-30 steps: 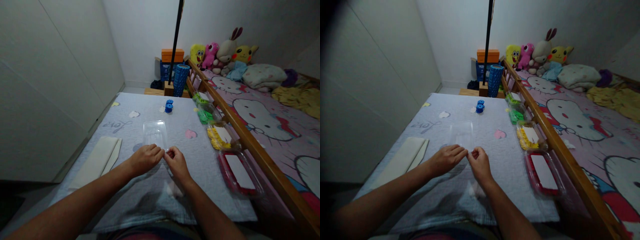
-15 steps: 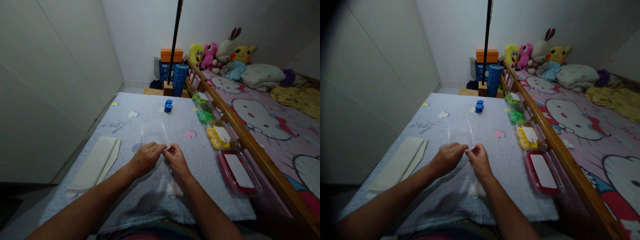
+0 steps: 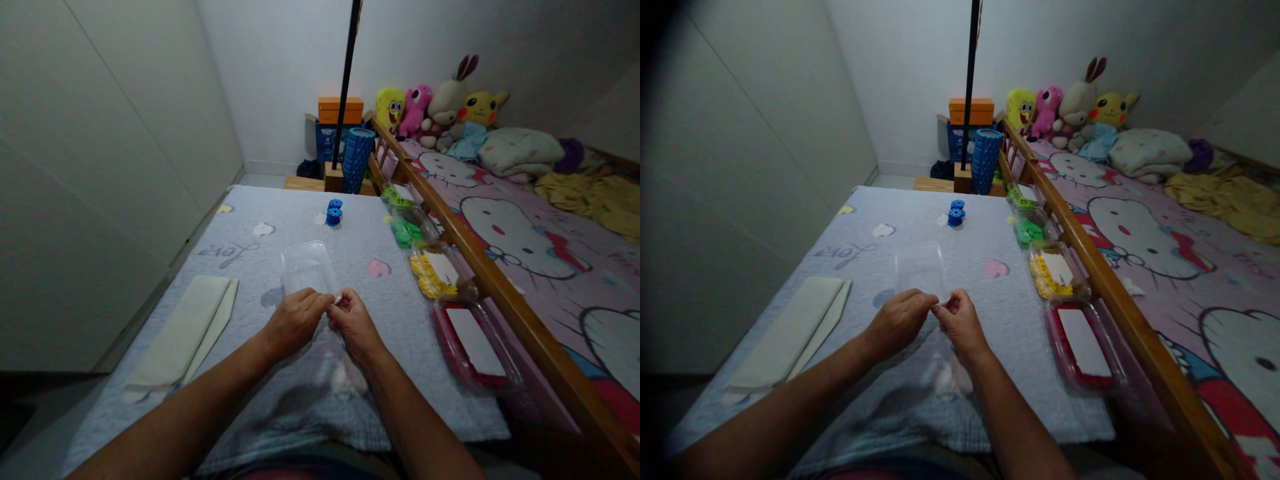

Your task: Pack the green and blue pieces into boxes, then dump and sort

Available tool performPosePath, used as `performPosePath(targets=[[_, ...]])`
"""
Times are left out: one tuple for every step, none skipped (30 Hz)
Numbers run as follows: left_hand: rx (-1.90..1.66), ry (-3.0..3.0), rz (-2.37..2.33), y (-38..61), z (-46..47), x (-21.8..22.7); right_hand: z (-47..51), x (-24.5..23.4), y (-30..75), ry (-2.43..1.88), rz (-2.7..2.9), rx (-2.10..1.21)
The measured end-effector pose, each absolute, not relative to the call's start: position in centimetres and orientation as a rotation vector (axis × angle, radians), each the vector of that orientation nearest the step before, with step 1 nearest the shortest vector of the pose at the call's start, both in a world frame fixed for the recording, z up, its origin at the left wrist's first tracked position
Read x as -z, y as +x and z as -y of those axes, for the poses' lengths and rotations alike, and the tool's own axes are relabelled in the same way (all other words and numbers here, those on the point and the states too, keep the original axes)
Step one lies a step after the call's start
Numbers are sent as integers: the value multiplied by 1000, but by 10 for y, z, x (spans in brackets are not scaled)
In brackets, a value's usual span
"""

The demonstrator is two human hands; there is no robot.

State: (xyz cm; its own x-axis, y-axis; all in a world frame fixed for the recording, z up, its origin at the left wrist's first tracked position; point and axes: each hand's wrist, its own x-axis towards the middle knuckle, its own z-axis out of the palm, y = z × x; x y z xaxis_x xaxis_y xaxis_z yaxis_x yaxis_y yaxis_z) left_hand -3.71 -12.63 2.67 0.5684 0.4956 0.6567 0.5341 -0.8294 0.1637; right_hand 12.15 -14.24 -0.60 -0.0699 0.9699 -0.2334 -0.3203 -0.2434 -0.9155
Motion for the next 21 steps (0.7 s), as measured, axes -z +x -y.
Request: performPosePath(targets=[[1136, -2743, 899, -36, 126, -26, 142, 6, 122, -1109, 849, -1548], [1158, -2749, 904, -35, 126, -25, 142, 7, 122, -1108, 844, -1546], [1185, -2753, 908, -35, 127, -25, 142, 7, 122, -1106, 839, -1543], [1218, -2752, 911, -34, 127, -24, 142, 8, 121, -1102, 833, -1539], [1252, -2747, 913, -33, 127, -22, 142, 8, 121, -1099, 827, -1536], [1284, -2740, 912, -33, 127, -21, 142, 8, 120, -1099, 823, -1532], [1309, -2736, 910, -32, 127, -20, 143, 9, 119, -1101, 820, -1530], [1329, -2732, 905, -32, 127, -18, 143, 9, 118, -1103, 816, -1526], [1340, -2732, 898, -32, 127, -17, 144, 9, 117, -1105, 810, -1517], [1346, -2734, 890, -32, 127, -15, 144, 9, 116, -1107, 805, -1504], [1348, -2739, 882, -32, 127, -14, 145, 10, 114, -1110, 801, -1489], [1352, -2742, 877, -32, 128, -13, 145, 10, 113, -1116, 796, -1473], [1361, -2742, 878, -31, 128, -13, 146, 10, 112, -1126, 794, -1457], [1372, -2741, 882, -31, 128, -13, 146, 10, 111, -1139, 797, -1441], [1386, -2739, 885, -31, 129, -13, 147, 11, 110, -1155, 804, -1424], [1400, -2739, 884, -30, 129, -13, 147, 12, 109, -1169, 812, -1408], [1411, -2739, 881, -30, 129, -13, 147, 12, 109, -1179, 819, -1395], [1422, -2738, 876, -30, 129, -13, 147, 12, 109, -1185, 830, -1385], [1428, -2741, 872, -29, 129, -13, 148, 13, 108, -1189, 841, -1376], [1434, -2747, 874, -29, 130, -12, 148, 12, 108, -1191, 853, -1371], [1443, -2753, 880, -29, 130, -12, 149, 12, 108, -1196, 865, -1368]])
